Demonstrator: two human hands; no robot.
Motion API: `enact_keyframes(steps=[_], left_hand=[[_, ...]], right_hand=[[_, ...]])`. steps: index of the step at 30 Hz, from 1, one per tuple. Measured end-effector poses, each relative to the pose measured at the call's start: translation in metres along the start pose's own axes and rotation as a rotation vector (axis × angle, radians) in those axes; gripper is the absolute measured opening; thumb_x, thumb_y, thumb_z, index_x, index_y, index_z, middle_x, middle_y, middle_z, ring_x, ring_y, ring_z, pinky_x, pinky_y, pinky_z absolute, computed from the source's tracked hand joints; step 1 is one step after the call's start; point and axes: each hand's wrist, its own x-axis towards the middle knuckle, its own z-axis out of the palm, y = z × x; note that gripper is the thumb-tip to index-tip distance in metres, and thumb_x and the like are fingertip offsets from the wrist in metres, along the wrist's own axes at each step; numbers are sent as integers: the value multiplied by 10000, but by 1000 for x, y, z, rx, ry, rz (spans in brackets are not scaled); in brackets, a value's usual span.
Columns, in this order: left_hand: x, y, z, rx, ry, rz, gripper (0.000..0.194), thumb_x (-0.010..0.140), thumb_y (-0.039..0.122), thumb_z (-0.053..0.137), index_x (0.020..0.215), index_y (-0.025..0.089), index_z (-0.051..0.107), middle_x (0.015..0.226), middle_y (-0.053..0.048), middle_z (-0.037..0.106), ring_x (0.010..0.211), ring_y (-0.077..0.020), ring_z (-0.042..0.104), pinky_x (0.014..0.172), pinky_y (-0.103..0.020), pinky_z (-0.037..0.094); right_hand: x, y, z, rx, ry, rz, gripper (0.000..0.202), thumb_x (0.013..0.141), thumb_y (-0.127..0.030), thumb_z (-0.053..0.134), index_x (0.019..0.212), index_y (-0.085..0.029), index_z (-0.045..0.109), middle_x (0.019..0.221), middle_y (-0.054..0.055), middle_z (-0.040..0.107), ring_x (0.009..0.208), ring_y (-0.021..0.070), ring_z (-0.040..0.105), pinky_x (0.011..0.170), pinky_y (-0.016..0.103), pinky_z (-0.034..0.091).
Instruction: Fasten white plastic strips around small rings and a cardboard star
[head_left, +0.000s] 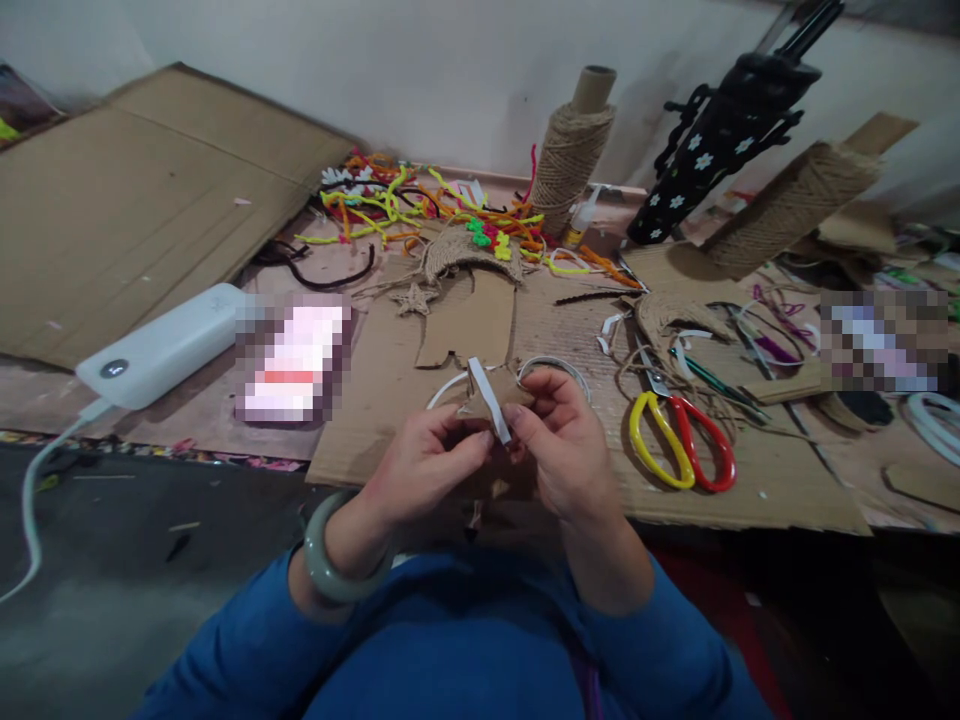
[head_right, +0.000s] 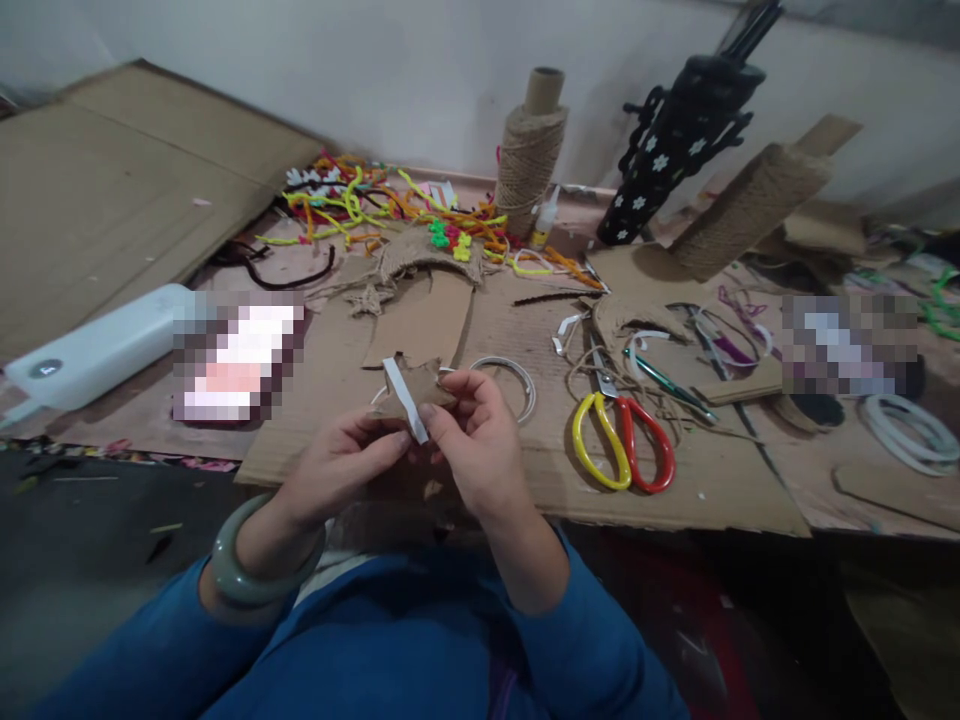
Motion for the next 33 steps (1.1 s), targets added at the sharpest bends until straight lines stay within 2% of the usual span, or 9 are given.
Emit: enact_keyframes(steps=[10, 17, 25, 29, 33], left_hand=[[1, -3, 2, -87, 11, 29, 100, 752, 228, 658, 812, 166, 708, 741, -39, 709, 690, -160, 653, 674, -267, 534], [0, -8, -4, -25, -10, 51, 120, 809, 234, 617, 835, 182, 722, 777, -34, 714, 751, -157, 652, 723, -259, 517], [1, -10, -4, -4, 8, 45, 158, 803, 256, 633, 909, 181, 723, 852, -41, 730, 786, -162, 657, 737, -258, 512], [2, -10, -3, -34, 19, 30, 137, 810, 257, 634, 885, 186, 724, 801, -29, 721, 763, -154, 655, 716, -248, 510], [2, -11, -3, -49, 61, -5, 131, 775, 271, 665, 838, 172, 725, 770, -34, 712, 719, -155, 640, 686, -251, 506]], right_hand=[[-1, 2, 1, -36, 13, -35, 285, 713, -244, 659, 898, -262, 443, 621, -70, 539, 445, 102, 547, 350, 195, 456], [0, 1, 2, -32, 10, -64, 270, 703, -236, 663, 870, -260, 453, 616, -75, 527, 440, 87, 522, 367, 183, 464], [-3, 1, 3, -79, 1, -84, 260, 715, -224, 646, 866, -261, 437, 644, -67, 526, 488, 98, 545, 405, 194, 491], [-2, 3, 3, -66, 11, -114, 255, 725, -216, 641, 872, -262, 438, 649, -63, 528, 502, 101, 551, 420, 194, 493], [-3, 4, -1, -156, 1, -172, 219, 762, -236, 638, 910, -253, 477, 703, -35, 565, 561, 113, 580, 462, 206, 512]])
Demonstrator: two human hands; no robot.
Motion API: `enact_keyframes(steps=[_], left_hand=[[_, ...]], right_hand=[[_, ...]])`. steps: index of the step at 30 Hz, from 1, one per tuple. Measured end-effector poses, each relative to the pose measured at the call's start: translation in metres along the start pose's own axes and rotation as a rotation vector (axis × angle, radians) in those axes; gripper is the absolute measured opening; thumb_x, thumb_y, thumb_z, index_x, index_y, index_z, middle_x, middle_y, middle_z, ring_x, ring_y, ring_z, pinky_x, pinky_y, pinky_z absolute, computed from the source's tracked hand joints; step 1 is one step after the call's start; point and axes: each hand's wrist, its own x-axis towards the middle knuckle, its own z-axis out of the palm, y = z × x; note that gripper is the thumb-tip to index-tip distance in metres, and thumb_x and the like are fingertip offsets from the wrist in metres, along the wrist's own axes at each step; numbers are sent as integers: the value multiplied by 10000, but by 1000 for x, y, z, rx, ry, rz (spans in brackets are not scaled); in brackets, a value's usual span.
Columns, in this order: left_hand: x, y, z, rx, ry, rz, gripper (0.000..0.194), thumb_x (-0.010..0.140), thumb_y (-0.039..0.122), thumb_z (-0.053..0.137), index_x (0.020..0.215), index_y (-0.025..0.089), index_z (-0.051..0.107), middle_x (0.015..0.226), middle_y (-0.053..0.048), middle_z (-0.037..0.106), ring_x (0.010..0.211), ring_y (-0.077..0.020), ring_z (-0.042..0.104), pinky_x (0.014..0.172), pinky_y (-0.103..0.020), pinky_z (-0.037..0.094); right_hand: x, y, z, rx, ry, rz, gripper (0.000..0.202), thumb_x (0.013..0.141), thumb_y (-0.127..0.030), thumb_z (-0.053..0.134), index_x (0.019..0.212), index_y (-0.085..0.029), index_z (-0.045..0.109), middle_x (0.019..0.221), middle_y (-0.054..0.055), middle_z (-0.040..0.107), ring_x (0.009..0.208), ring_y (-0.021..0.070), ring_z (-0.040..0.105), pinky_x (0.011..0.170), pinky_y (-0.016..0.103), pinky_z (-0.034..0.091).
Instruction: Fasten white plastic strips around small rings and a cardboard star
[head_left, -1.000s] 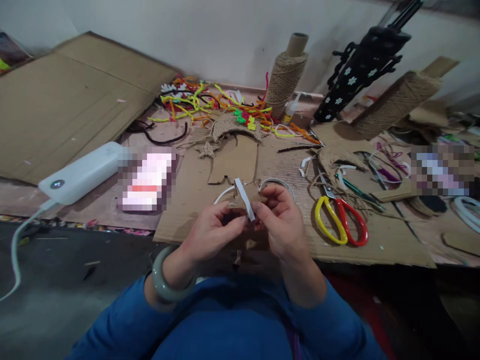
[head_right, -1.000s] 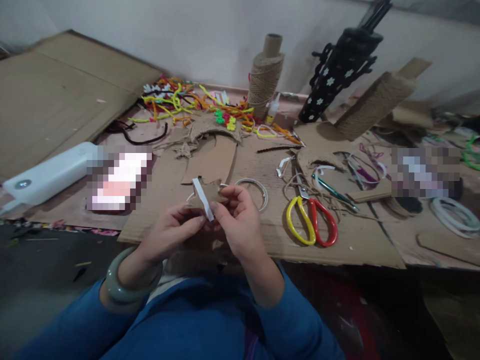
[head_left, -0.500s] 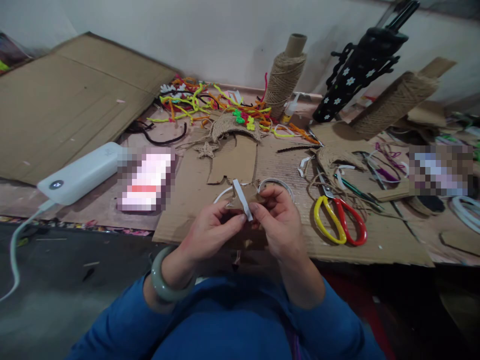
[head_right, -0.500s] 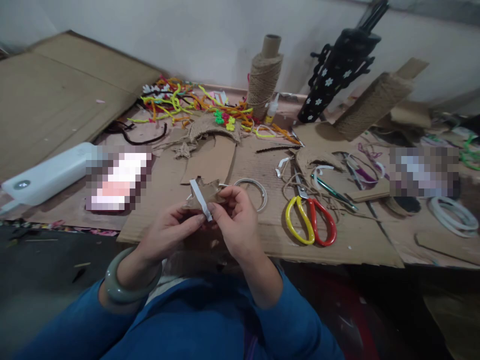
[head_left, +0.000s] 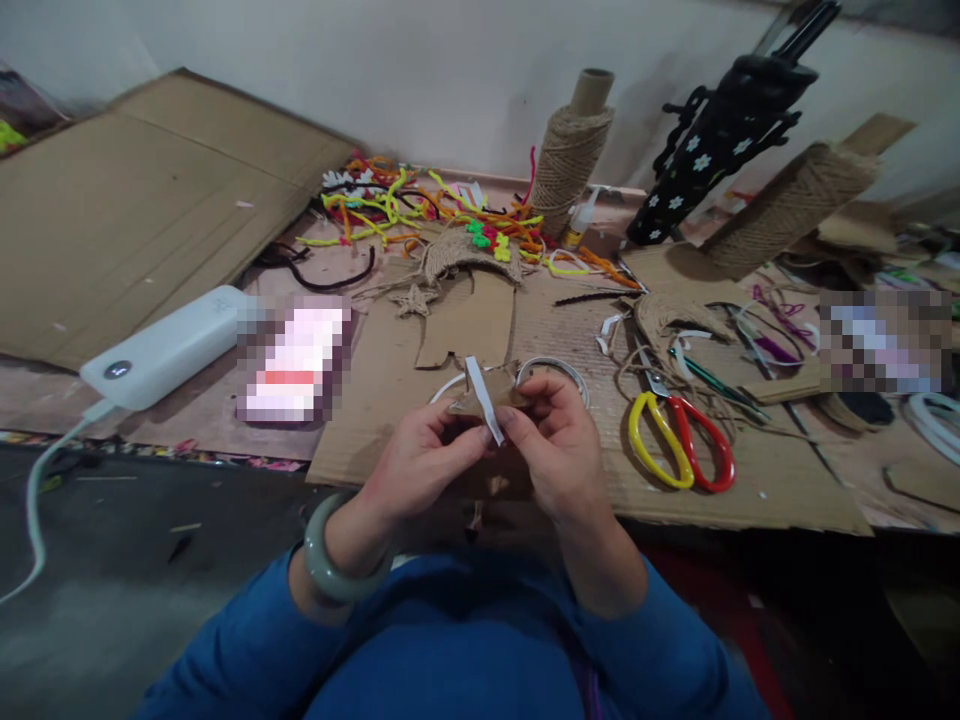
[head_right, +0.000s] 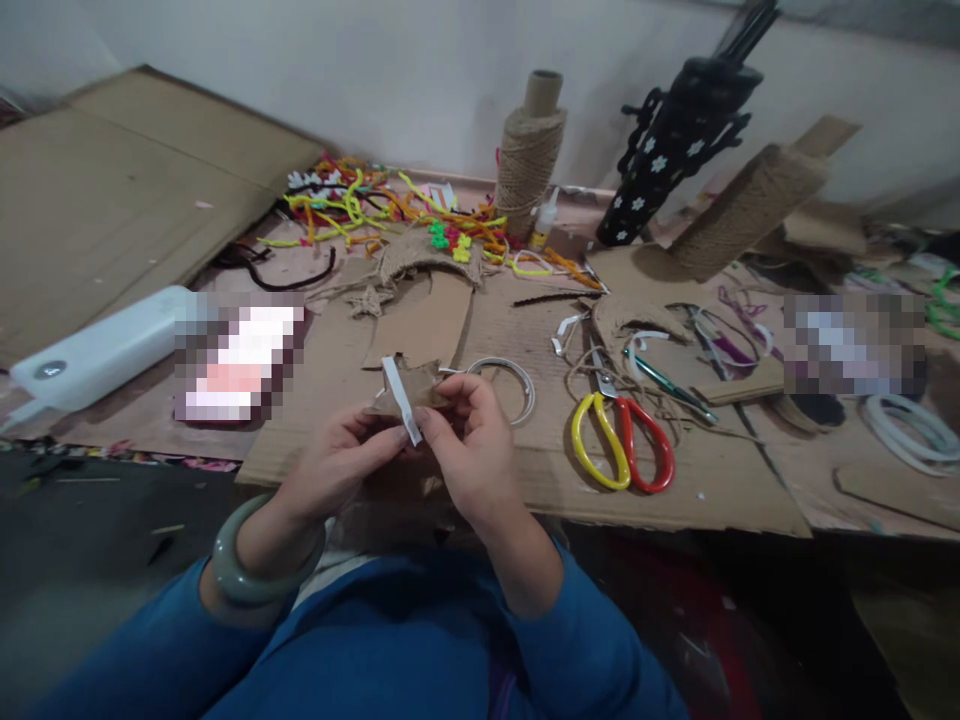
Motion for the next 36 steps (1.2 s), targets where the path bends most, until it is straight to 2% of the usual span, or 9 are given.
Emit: enact_keyframes(steps=[3, 6, 9, 12, 18, 22, 26, 31, 36], left_hand=[[0, -2, 0, -28, 50, -24, 126, 759, 275, 672, 796, 163, 720, 749, -33, 700, 675, -140, 618, 655, -242, 500], [1, -3, 0, -68, 79, -27, 103, 748, 250, 662, 763, 162, 713, 705, -21, 685, 631, -128, 601, 617, -230, 489], [2, -3, 0, -66, 62, -2, 83, 730, 213, 650, 751, 160, 711, 704, -20, 689, 653, -135, 612, 641, -234, 486], [2, -3, -1, -41, 26, 13, 82, 732, 203, 639, 735, 160, 708, 704, -22, 690, 666, -138, 615, 657, -238, 482], [0, -3, -1, -34, 26, 5, 97, 741, 258, 668, 741, 167, 702, 695, -24, 680, 638, -133, 594, 640, -242, 480], [-2, -6, 1, -61, 110, 79, 106, 749, 285, 699, 759, 181, 682, 720, -8, 661, 666, -124, 588, 636, -219, 480], [-4, -9, 0, 12, 179, 271, 207, 768, 258, 699, 972, 228, 684, 1010, -42, 668, 891, -159, 623, 744, -233, 507], [-7, -11, -5, 210, 46, 543, 371, 779, 203, 688, 1141, 277, 663, 1367, -69, 534, 1291, -241, 456, 1069, -360, 373], [-10, -5, -2, 182, -56, 519, 424, 837, 204, 633, 1245, 314, 602, 1326, -44, 598, 1279, -222, 488, 1085, -361, 367]], right_hand=[[-5, -2, -8, -194, 16, -143, 199, 818, -235, 612, 1001, -250, 534, 884, 20, 613, 653, 122, 598, 500, 220, 525], [-11, -5, -17, -488, -31, -415, 213, 839, -205, 613, 1045, -258, 597, 1066, 72, 603, 807, 165, 619, 581, 272, 549], [-13, -9, -21, -696, -106, -629, 179, 858, -172, 592, 1007, -249, 654, 988, 75, 620, 850, 188, 616, 669, 317, 549], [-11, -12, -19, -745, -98, -676, 163, 880, -141, 543, 929, -219, 678, 870, 62, 638, 786, 173, 610, 690, 314, 533], [-8, -16, -15, -642, -90, -517, 127, 892, -150, 527, 839, -217, 621, 833, 37, 648, 807, 163, 615, 732, 301, 517], [-10, -19, -14, -520, -93, -352, 120, 882, -164, 528, 795, -207, 597, 768, 10, 641, 709, 131, 600, 606, 237, 479], [-13, -21, -9, -393, -75, -166, 110, 863, -211, 544, 775, -199, 609, 689, -13, 610, 596, 106, 557, 525, 210, 432], [-14, -26, 0, -196, -148, 59, 121, 851, -273, 549, 790, -196, 619, 652, -18, 606, 552, 101, 534, 509, 211, 427], [-17, -31, 0, -70, -204, 31, 185, 898, -301, 507, 823, -196, 640, 704, -1, 629, 608, 101, 565, 537, 207, 446]])
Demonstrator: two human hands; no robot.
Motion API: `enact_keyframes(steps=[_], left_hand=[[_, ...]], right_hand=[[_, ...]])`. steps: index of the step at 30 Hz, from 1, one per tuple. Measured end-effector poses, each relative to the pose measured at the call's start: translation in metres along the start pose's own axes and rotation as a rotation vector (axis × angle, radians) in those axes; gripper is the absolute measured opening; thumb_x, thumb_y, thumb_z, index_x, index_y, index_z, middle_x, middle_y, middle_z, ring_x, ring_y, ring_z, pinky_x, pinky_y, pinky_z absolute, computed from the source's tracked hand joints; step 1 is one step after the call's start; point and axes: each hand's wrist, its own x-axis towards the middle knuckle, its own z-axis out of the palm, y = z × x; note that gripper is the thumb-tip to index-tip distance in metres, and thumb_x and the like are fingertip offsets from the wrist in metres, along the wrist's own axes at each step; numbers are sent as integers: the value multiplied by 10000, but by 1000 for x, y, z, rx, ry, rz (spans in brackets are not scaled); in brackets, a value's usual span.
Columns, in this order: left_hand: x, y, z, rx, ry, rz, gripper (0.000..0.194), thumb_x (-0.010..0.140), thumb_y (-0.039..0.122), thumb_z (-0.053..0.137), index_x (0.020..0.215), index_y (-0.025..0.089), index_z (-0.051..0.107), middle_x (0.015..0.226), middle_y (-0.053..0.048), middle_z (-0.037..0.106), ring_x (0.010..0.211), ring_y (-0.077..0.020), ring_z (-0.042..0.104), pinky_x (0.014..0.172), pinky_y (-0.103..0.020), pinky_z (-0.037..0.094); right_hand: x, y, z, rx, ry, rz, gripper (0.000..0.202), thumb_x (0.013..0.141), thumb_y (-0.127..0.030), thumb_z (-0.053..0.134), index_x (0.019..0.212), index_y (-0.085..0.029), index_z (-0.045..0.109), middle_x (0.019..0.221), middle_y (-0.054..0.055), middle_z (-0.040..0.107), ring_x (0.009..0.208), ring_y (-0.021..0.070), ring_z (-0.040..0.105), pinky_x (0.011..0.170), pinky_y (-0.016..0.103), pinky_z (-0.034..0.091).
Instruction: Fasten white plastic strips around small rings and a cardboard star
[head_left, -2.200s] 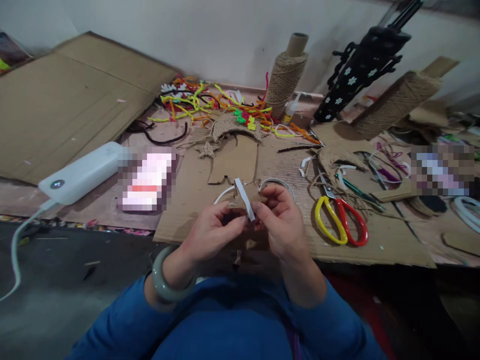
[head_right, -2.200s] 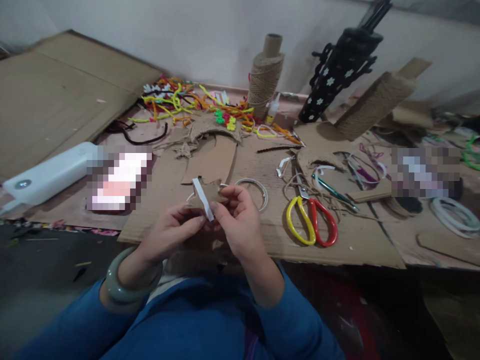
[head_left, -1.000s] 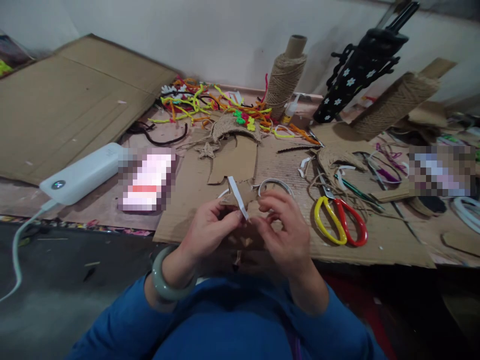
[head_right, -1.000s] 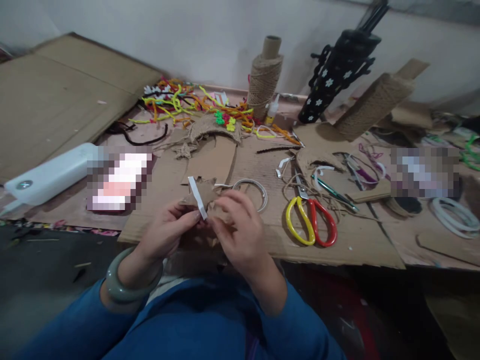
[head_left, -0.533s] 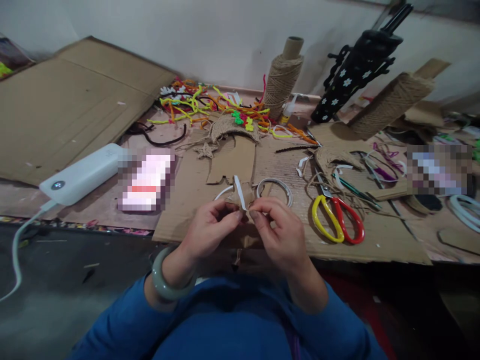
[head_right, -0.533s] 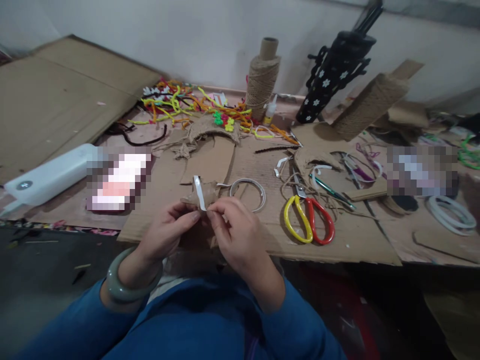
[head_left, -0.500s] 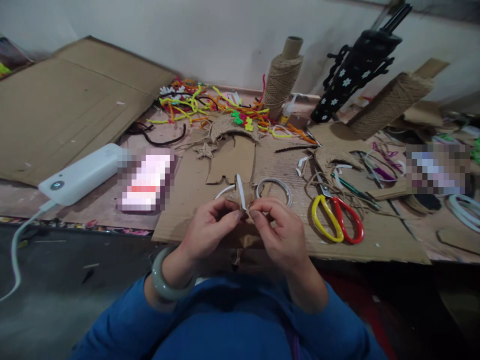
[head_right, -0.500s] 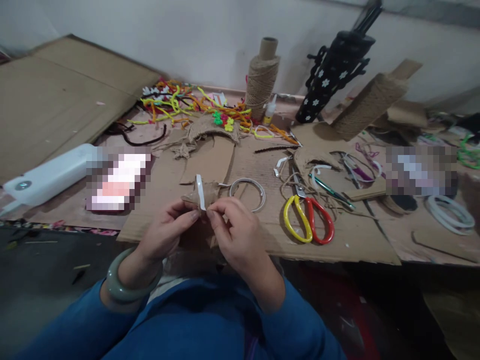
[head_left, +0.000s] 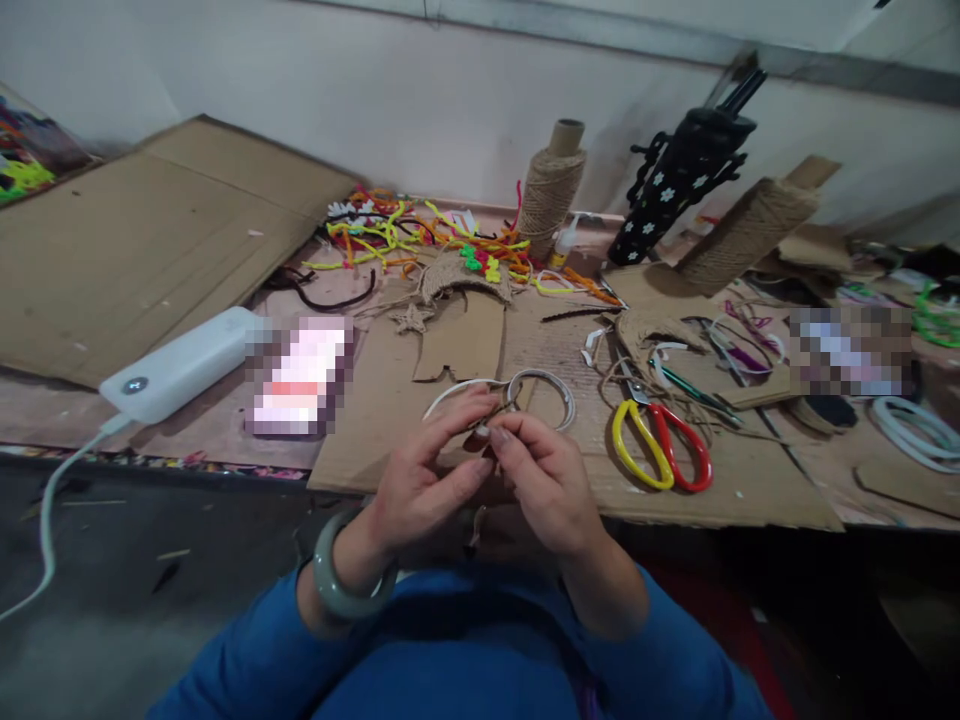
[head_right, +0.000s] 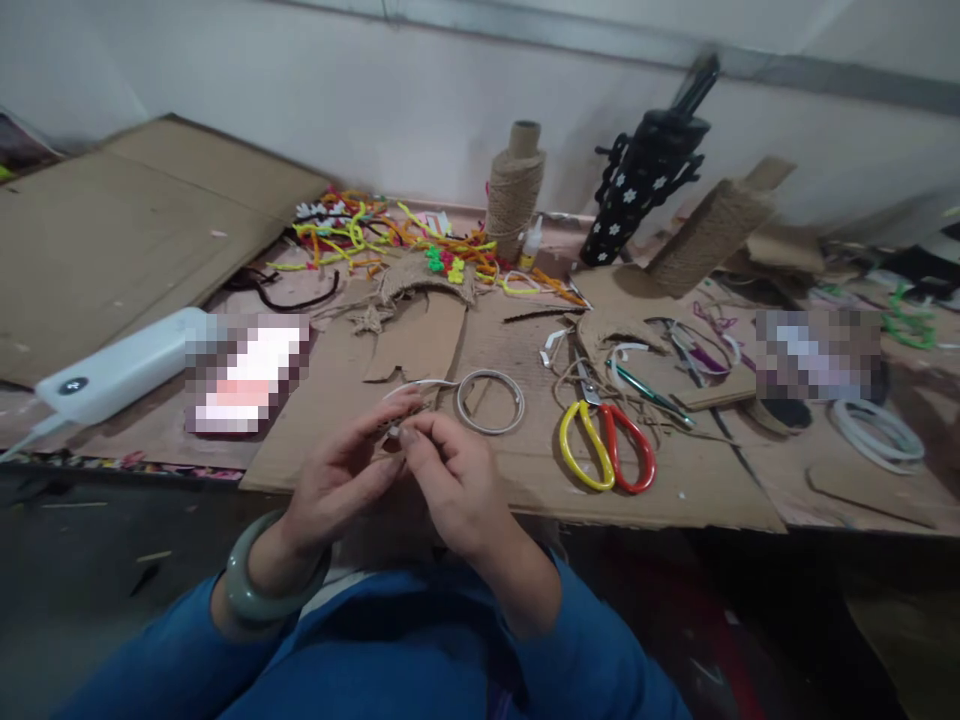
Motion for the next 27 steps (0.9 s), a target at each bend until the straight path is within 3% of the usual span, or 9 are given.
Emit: enact_keyframes(steps=[3, 6, 9, 11, 16, 19, 27], left_hand=[[4, 9, 3, -81, 104, -153, 256, 876, 277, 594, 1115, 279, 687, 1116, -45, 713, 1051, -187, 638, 928, -295, 489], [9, 16, 6, -145, 202, -273, 218, 846, 377, 624, 940, 224, 748, 879, -42, 748, 840, -168, 670, 776, -258, 529], [11, 18, 8, -165, 190, -313, 258, 822, 422, 641, 909, 211, 761, 809, -42, 732, 794, -171, 655, 733, -259, 523], [11, 17, 9, -157, 170, -303, 264, 846, 422, 611, 920, 219, 762, 806, -43, 713, 819, -174, 642, 754, -266, 510], [11, 15, 11, -100, 155, -161, 177, 864, 346, 609, 861, 251, 758, 925, -29, 622, 919, -156, 580, 840, -253, 456], [12, 17, 12, -72, 120, -154, 177, 879, 324, 591, 870, 264, 757, 923, -24, 586, 919, -143, 557, 835, -236, 438], [12, 18, 12, -142, 154, -202, 125, 832, 315, 651, 812, 252, 757, 805, -16, 627, 813, -143, 565, 752, -239, 435]], right_hand=[[-5, -1, -4, -4, -53, -46, 240, 951, -324, 441, 979, -215, 652, 767, 2, 649, 572, 85, 569, 506, 202, 443], [-8, -5, -9, -157, -54, -176, 210, 949, -257, 459, 1069, -238, 630, 871, 10, 684, 615, 92, 606, 556, 218, 480], [-6, -9, -14, -433, 127, -432, 179, 896, -141, 523, 991, -231, 644, 897, 22, 694, 789, 132, 635, 705, 255, 506], [-3, -11, -17, -537, 224, -500, 143, 870, -142, 555, 947, -219, 646, 899, 39, 682, 850, 158, 623, 741, 283, 503], [0, -5, -18, -443, 83, -253, 113, 830, -253, 613, 919, -196, 655, 814, 28, 685, 717, 150, 619, 632, 263, 498], [0, 2, -17, -333, 22, -130, 155, 853, -274, 581, 940, -185, 673, 793, 30, 709, 668, 139, 628, 593, 247, 489], [0, 9, -16, -404, 15, -332, 86, 854, -192, 564, 828, -202, 645, 770, 18, 692, 700, 132, 627, 640, 233, 486]])
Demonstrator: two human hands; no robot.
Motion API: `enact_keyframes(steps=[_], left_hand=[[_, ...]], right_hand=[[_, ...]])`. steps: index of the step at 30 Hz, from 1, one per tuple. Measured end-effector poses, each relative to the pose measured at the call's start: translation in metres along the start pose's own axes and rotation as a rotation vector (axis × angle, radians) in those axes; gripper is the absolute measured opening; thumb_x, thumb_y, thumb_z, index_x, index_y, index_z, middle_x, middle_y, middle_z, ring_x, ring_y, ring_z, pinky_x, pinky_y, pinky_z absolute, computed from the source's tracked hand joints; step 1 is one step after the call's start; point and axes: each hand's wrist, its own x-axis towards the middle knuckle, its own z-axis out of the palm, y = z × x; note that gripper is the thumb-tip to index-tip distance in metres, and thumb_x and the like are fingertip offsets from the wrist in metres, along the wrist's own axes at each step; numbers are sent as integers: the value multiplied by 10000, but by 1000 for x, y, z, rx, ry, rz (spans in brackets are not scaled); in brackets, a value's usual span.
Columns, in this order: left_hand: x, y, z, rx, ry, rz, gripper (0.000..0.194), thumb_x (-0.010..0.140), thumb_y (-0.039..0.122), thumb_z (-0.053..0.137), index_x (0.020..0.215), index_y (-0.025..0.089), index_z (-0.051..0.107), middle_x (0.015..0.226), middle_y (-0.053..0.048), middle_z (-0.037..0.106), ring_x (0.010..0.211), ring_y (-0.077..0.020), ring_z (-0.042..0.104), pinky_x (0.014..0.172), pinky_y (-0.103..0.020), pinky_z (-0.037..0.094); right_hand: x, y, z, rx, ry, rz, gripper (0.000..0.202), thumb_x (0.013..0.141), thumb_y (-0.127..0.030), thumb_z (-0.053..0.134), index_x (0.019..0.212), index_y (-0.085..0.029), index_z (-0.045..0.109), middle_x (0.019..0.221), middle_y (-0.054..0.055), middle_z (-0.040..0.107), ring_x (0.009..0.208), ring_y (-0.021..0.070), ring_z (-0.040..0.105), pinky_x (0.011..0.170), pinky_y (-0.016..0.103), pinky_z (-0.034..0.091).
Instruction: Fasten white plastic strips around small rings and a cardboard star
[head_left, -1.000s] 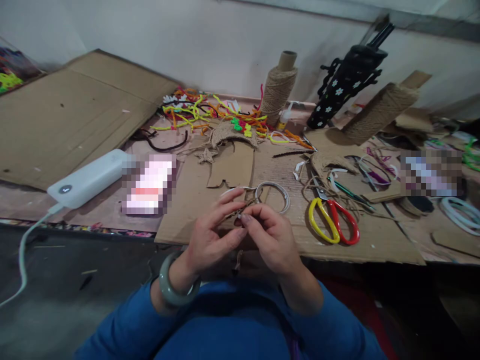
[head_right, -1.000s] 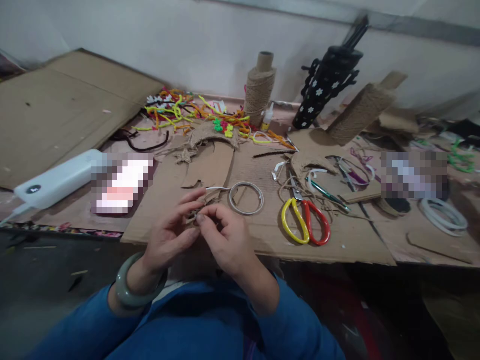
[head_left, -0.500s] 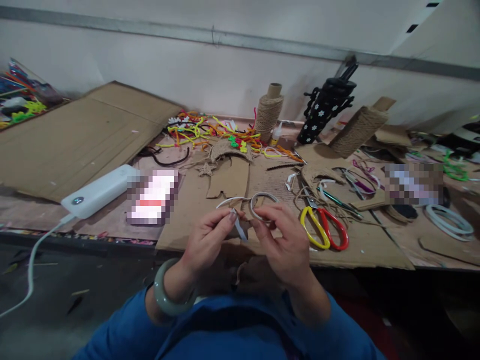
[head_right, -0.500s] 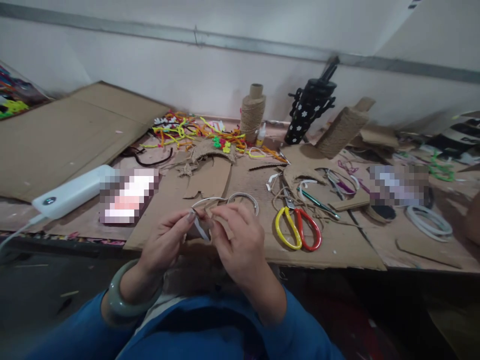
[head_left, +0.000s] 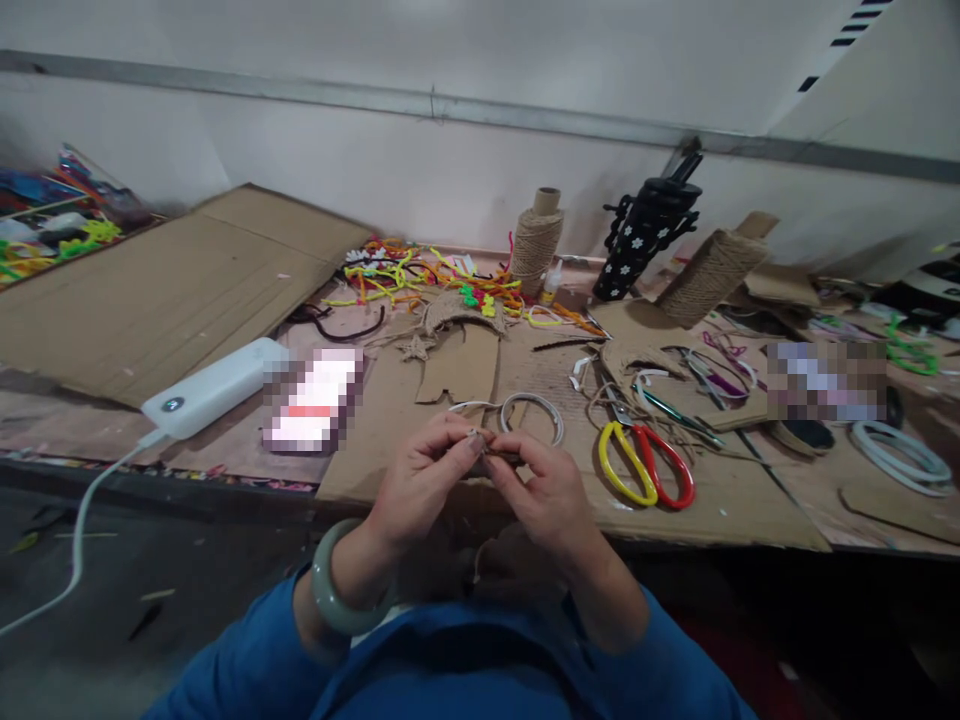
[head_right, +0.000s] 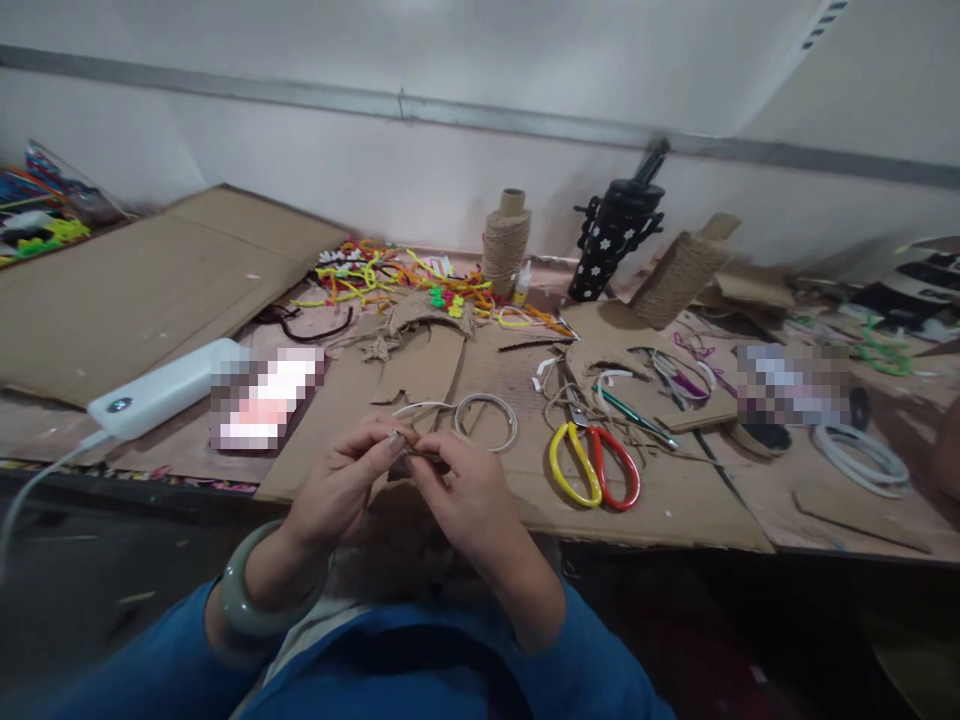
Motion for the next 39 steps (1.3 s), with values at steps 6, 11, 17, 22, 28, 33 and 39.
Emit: enact_keyframes(steps=[6, 11, 17, 22, 28, 33, 39], left_hand=[[2, -1, 3, -33, 65, -34, 196, 799, 313, 657, 656, 192, 715, 711, -15, 615, 732, -143, 556, 690, -247, 423], [7, 7, 7, -64, 103, -122, 209, 752, 305, 655, 593, 172, 681, 624, -8, 607, 642, -135, 538, 615, -238, 415], [10, 10, 5, -116, 111, -260, 270, 748, 388, 647, 606, 162, 689, 615, -16, 632, 604, -127, 546, 607, -237, 440], [5, -2, 3, 14, -23, -69, 170, 764, 351, 701, 838, 207, 752, 852, -37, 691, 818, -158, 606, 753, -245, 468], [10, -4, 4, -15, 8, -68, 170, 793, 349, 676, 848, 204, 746, 877, -43, 704, 857, -159, 620, 777, -248, 480], [15, -3, 1, 114, 76, -77, 213, 808, 351, 644, 825, 159, 735, 717, -28, 682, 686, -136, 593, 646, -229, 464], [17, 1, 3, 377, 136, 73, 153, 793, 232, 608, 833, 174, 744, 681, -3, 670, 623, -123, 551, 597, -216, 432]], right_hand=[[-2, 4, 5, -71, 17, -96, 117, 850, -152, 531, 822, -208, 631, 774, 31, 695, 715, 145, 648, 651, 245, 499], [-4, 5, 6, -106, 30, -109, 121, 837, -172, 531, 769, -200, 627, 708, 28, 669, 659, 145, 615, 610, 246, 469], [-7, 4, 3, 288, -8, 242, 116, 818, -292, 565, 804, -190, 620, 656, -6, 598, 569, 115, 543, 522, 220, 430], [-5, 10, 6, 442, 45, 338, 253, 816, -438, 595, 841, -189, 632, 656, -5, 599, 561, 116, 530, 518, 225, 441], [4, 12, -3, 168, -46, 167, 318, 937, -435, 440, 984, -204, 655, 854, 43, 688, 754, 159, 624, 673, 276, 485], [25, 3, -16, -103, -21, 47, 245, 920, -375, 485, 929, -193, 649, 842, 46, 685, 747, 159, 619, 667, 272, 461], [52, -4, -8, -204, -77, -24, 78, 796, -189, 567, 752, -169, 629, 701, 10, 590, 653, 132, 538, 589, 245, 398]])
